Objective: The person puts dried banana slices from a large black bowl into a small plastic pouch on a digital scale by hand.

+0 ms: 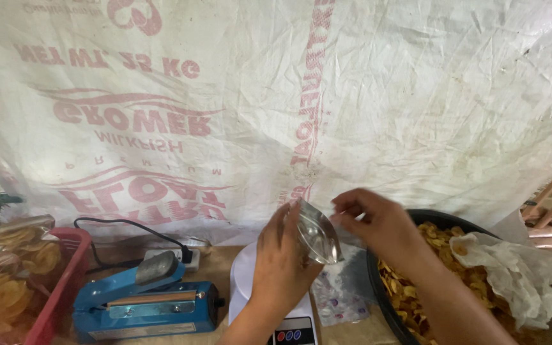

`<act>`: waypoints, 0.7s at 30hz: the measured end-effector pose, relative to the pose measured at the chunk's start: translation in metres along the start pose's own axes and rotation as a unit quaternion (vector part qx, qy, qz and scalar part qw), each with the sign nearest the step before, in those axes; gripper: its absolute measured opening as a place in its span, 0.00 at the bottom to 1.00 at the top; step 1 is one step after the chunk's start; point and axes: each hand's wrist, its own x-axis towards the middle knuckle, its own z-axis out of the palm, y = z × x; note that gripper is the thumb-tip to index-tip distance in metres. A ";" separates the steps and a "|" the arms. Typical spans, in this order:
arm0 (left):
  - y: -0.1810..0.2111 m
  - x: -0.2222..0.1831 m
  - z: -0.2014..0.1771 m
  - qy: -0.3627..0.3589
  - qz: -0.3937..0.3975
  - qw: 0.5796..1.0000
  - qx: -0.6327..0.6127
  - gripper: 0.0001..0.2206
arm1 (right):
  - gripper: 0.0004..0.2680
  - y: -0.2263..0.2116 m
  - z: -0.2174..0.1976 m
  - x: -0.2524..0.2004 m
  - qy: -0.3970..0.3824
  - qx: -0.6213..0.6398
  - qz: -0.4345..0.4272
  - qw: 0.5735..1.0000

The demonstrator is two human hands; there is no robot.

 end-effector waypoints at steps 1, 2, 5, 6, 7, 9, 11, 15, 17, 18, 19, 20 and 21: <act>-0.001 0.003 -0.003 -0.003 -0.012 1.000 0.004 0.50 | 0.11 0.012 -0.008 0.008 0.030 -0.023 -0.012 0.999; -0.003 0.006 -0.005 -0.005 -0.024 1.000 0.009 0.50 | 0.11 0.029 -0.016 0.017 0.060 -0.046 -0.023 0.997; -0.004 0.010 -0.012 0.031 -0.015 0.999 0.002 0.48 | 0.12 0.099 -0.037 0.048 0.045 -0.134 0.019 0.990; -0.004 0.007 -0.014 0.032 -0.020 0.999 0.004 0.49 | 0.13 0.125 -0.038 0.053 -0.005 -0.165 0.058 0.985; -0.006 0.010 -0.016 0.036 -0.017 0.999 0.005 0.49 | 0.13 0.150 -0.039 0.058 -0.046 -0.195 0.093 0.975; -0.007 0.015 -0.017 0.047 -0.007 0.999 0.007 0.49 | 0.14 0.187 -0.035 0.064 -0.093 -0.222 0.106 0.965; -0.008 0.016 -0.017 0.060 -0.002 0.998 0.012 0.48 | 0.15 0.206 -0.027 0.065 -0.111 -0.218 0.061 0.968; -0.010 0.019 -0.011 0.034 -0.029 0.999 0.013 0.48 | 0.12 0.206 -0.028 0.070 -0.134 -0.245 0.080 0.957; -0.007 0.016 -0.012 0.044 -0.016 0.999 0.011 0.48 | 0.12 0.205 -0.039 0.070 -0.102 -0.165 0.094 0.977; -0.009 0.021 -0.011 0.051 -0.007 0.999 0.011 0.48 | 0.12 0.205 -0.050 0.072 -0.092 -0.153 0.110 0.978; -0.011 0.020 -0.010 0.052 -0.008 0.999 0.012 0.48 | 0.12 0.211 -0.060 0.067 -0.090 -0.141 0.132 0.977; -0.013 0.018 -0.009 0.054 -0.008 0.998 0.013 0.48 | 0.12 0.219 -0.068 0.063 -0.088 -0.130 0.153 0.976; -0.014 0.016 -0.009 0.050 -0.009 0.999 0.011 0.48 | 0.12 0.227 -0.075 0.059 -0.084 -0.128 0.146 0.977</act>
